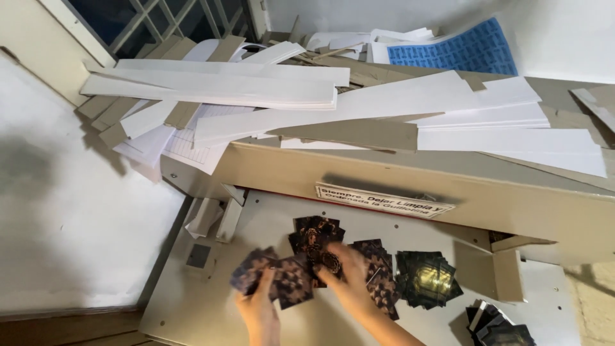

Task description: Picking up printed cards from the floor and organizing them into sorted piles on a paper cutter machine.

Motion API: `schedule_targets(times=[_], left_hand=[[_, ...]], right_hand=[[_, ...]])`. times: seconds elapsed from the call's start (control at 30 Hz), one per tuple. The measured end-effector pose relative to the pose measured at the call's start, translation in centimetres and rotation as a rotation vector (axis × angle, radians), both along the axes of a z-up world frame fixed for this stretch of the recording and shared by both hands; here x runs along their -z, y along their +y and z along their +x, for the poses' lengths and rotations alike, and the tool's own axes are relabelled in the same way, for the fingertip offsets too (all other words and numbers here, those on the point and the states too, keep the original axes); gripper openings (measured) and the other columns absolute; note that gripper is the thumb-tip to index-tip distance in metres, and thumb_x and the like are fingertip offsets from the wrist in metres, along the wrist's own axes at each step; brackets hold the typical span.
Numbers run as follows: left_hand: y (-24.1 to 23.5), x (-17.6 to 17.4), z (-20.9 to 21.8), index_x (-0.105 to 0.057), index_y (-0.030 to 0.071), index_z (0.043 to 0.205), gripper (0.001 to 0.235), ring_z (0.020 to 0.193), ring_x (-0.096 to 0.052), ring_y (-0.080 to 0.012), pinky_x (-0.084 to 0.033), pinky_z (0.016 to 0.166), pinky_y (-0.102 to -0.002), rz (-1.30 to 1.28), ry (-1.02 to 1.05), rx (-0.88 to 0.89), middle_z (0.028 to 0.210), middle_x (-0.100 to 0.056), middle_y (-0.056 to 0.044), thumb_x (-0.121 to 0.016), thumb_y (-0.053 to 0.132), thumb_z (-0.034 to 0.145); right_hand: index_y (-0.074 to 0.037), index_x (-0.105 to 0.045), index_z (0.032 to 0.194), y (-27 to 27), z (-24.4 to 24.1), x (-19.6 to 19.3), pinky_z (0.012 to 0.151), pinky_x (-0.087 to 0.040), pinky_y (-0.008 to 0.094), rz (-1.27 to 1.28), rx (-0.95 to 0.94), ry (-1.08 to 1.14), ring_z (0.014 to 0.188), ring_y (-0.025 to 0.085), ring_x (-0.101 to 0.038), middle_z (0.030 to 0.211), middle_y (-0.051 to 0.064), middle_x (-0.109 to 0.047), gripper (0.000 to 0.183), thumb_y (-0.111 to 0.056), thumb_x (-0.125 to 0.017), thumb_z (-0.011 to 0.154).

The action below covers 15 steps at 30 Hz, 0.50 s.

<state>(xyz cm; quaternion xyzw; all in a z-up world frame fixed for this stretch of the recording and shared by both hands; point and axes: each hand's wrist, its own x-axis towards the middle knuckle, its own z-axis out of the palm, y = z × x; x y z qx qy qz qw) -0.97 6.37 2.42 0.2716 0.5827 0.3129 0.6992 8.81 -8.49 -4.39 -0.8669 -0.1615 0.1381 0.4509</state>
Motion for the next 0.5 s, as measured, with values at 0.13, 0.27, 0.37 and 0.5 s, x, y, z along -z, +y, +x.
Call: schedule_targets(times=[0.13, 0.27, 0.37, 0.5], left_hand=[[-4.0, -2.6, 1.7, -0.061, 0.0, 0.126, 0.044, 0.113, -0.069, -0.0347, -0.055, 0.101, -0.048, -0.11, 0.057, 0.241, 0.125, -0.071, -0.019, -0.075, 0.009, 0.085], [-6.2, 0.3, 1.9, -0.062, 0.006, 0.135, 0.052, 0.128, -0.065, -0.0249, -0.048, 0.113, -0.038, -0.004, 0.133, 0.555, 0.138, -0.069, -0.012, -0.057, 0.039, 0.095], [-7.3, 3.4, 2.4, -0.071, 0.001, 0.122, 0.029, 0.101, -0.075, -0.0288, -0.06, 0.092, -0.039, 0.064, 0.05, 0.699, 0.108, -0.08, -0.016, -0.068, 0.01, 0.094], [-10.8, 6.5, 4.5, -0.045, 0.017, 0.154, 0.073, 0.142, -0.053, -0.0202, -0.038, 0.123, -0.038, 0.077, 0.263, 0.851, 0.153, -0.057, -0.002, -0.076, 0.027, 0.089]], right_hand=[[-0.013, -0.075, 0.104, -1.8, -1.0, 0.2, 0.07, -0.055, 0.024, 0.308, -0.116, 0.513, 0.084, 0.015, -0.071, 0.096, 0.001, -0.08, 0.019, -0.023, -0.072, 0.088], [-0.009, -0.061, 0.078, -5.3, -0.3, 1.8, 0.051, -0.029, 0.028, 0.345, 0.203, 0.488, 0.054, 0.014, -0.048, 0.064, 0.003, -0.059, 0.025, -0.013, -0.076, 0.097], [-0.004, -0.062, 0.137, -8.9, 0.0, 0.1, 0.044, -0.023, 0.03, 0.301, 0.282, 0.544, 0.043, 0.011, -0.033, 0.052, 0.0, -0.039, 0.05, -0.026, -0.072, 0.093], [-0.009, -0.04, 0.158, -12.5, 1.2, 2.1, 0.047, -0.024, 0.033, 0.137, 0.372, 0.54, 0.044, 0.012, -0.032, 0.053, 0.005, -0.041, 0.076, -0.039, -0.067, 0.093]])
